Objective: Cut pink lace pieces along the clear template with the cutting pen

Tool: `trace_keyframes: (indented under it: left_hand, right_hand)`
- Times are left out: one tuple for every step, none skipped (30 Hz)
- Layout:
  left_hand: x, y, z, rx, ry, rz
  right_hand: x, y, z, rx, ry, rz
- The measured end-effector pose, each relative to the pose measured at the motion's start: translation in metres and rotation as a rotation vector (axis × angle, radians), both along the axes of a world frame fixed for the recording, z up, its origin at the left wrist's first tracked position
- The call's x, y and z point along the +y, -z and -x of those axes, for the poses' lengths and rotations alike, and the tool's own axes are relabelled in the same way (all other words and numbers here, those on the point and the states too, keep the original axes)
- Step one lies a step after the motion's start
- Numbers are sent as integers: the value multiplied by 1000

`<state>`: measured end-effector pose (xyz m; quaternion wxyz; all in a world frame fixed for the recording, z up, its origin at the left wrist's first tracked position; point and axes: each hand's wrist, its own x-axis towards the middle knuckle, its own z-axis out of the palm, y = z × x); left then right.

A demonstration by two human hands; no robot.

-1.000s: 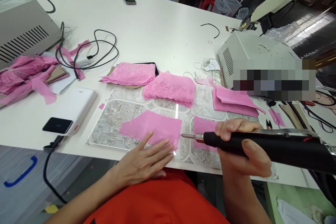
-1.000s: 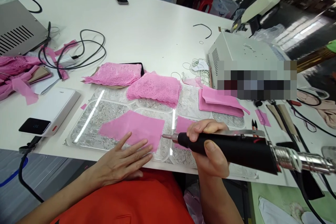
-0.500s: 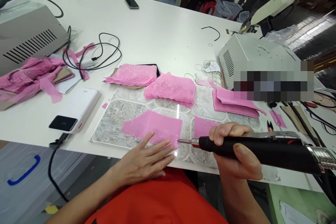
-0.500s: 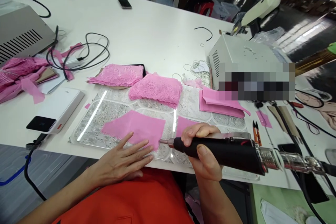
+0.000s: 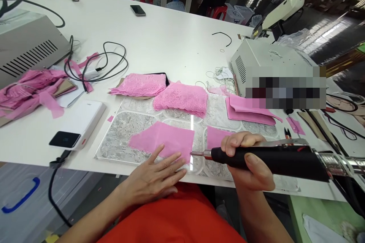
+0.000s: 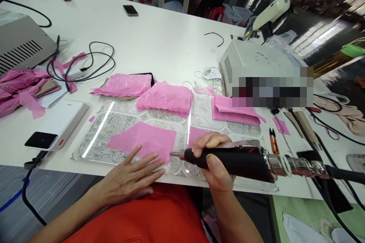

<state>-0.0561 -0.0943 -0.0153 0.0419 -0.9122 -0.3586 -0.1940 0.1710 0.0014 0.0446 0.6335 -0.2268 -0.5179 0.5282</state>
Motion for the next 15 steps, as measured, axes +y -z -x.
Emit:
trace_keyframes:
  left_hand:
    - [0,0,0,-2,-2,3]
    - [0,0,0,-4,-3,5]
    - [0,0,0,-6,-4,7]
    - [0,0,1,-10,-5,9]
    - [0,-1,1,-13,-3,11]
    - [0,-2,2,-17,0,11]
    - [0,-4,2,-25,5,10]
    - [0,-6,2,-37,9,5]
    - [0,-8,1,-54,9,-1]
    - [1,-11,-1,-75,7,-10]
    - [2,-13,-5,-99,3,-22]
    - [4,-15,-10,-124,-2,-35]
    - [7,-16,-16,-143,-5,-47]
    - [10,-18,-24,-156,-8,-56]
    - [13,-18,-33,-162,-10,-61]
  right_hand:
    - [0,1,1,0,-4,2]
    - [0,1,1,2,-9,2]
    - [0,1,2,5,-13,4]
    - [0,1,2,6,-15,8]
    - [0,1,2,5,-11,14]
    - [1,1,1,3,1,21]
    - [2,0,-1,4,26,24]
    - [4,-1,-4,10,60,17]
    - [7,-2,-9,19,101,4]
    - [11,-3,-15,31,149,-15]
    - [16,-5,-22,42,197,-38]
    - [21,-6,-29,51,246,-60]
    - [26,-8,-35,57,294,-79]
    - [31,-9,-41,61,339,-90]
    - [36,-10,-45,64,378,-98]
